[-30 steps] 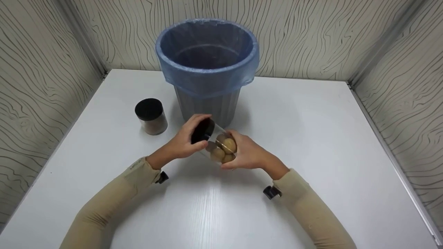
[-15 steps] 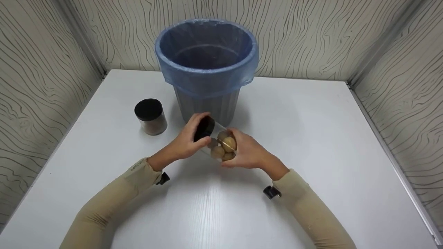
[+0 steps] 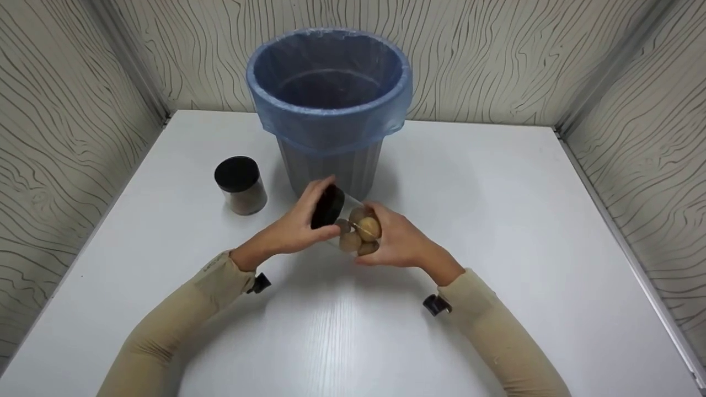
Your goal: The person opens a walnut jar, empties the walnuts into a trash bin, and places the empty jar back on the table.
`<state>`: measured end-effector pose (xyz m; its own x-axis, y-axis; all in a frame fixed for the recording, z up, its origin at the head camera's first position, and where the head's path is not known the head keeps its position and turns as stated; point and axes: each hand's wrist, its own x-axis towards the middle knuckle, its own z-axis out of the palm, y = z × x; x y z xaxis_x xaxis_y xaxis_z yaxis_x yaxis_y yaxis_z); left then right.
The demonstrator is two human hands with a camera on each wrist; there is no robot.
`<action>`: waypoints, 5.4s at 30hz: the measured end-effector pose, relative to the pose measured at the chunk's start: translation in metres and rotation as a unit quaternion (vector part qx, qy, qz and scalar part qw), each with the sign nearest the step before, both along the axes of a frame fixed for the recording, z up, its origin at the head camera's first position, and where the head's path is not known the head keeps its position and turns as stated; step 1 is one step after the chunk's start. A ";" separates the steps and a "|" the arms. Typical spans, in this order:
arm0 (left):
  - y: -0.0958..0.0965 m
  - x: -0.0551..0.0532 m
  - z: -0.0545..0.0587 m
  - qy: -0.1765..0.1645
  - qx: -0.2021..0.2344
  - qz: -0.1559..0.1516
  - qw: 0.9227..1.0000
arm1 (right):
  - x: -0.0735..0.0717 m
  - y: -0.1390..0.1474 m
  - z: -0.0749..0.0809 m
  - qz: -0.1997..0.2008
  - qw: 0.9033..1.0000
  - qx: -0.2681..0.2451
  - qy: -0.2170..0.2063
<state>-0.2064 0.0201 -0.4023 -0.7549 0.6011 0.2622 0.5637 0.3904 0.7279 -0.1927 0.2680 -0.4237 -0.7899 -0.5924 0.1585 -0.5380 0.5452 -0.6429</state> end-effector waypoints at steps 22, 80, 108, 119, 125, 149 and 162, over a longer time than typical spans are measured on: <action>-0.013 -0.011 -0.003 0.060 0.026 -0.102 0.993 | 0.021 -0.009 0.033 0.032 0.999 -0.012 -0.025; -0.006 -0.008 -0.003 0.089 0.023 -0.034 0.995 | 0.005 0.007 0.002 -0.009 1.000 0.000 0.018; -0.013 -0.013 -0.003 0.094 0.029 -0.122 0.988 | 0.003 0.008 -0.002 0.008 0.999 -0.012 0.042; -0.011 -0.009 -0.001 0.102 0.030 -0.082 0.991 | 0.004 0.006 -0.001 0.003 0.999 -0.007 0.036; -0.009 -0.006 0.000 0.105 0.040 -0.061 0.992 | 0.004 0.005 0.001 0.002 0.998 -0.008 0.058; -0.014 -0.008 -0.001 0.101 0.024 -0.158 0.982 | 0.005 0.010 0.003 0.024 1.000 0.001 0.006; -0.014 -0.010 -0.002 0.135 0.038 -0.132 0.981 | 0.015 0.001 0.016 0.015 1.000 0.003 0.006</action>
<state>-0.2162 0.0059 -0.4046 -0.4718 0.7378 0.4828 0.8142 0.1546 0.5596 -0.1779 0.2692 -0.4072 -0.7701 -0.6162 0.1650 -0.5619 0.5328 -0.6327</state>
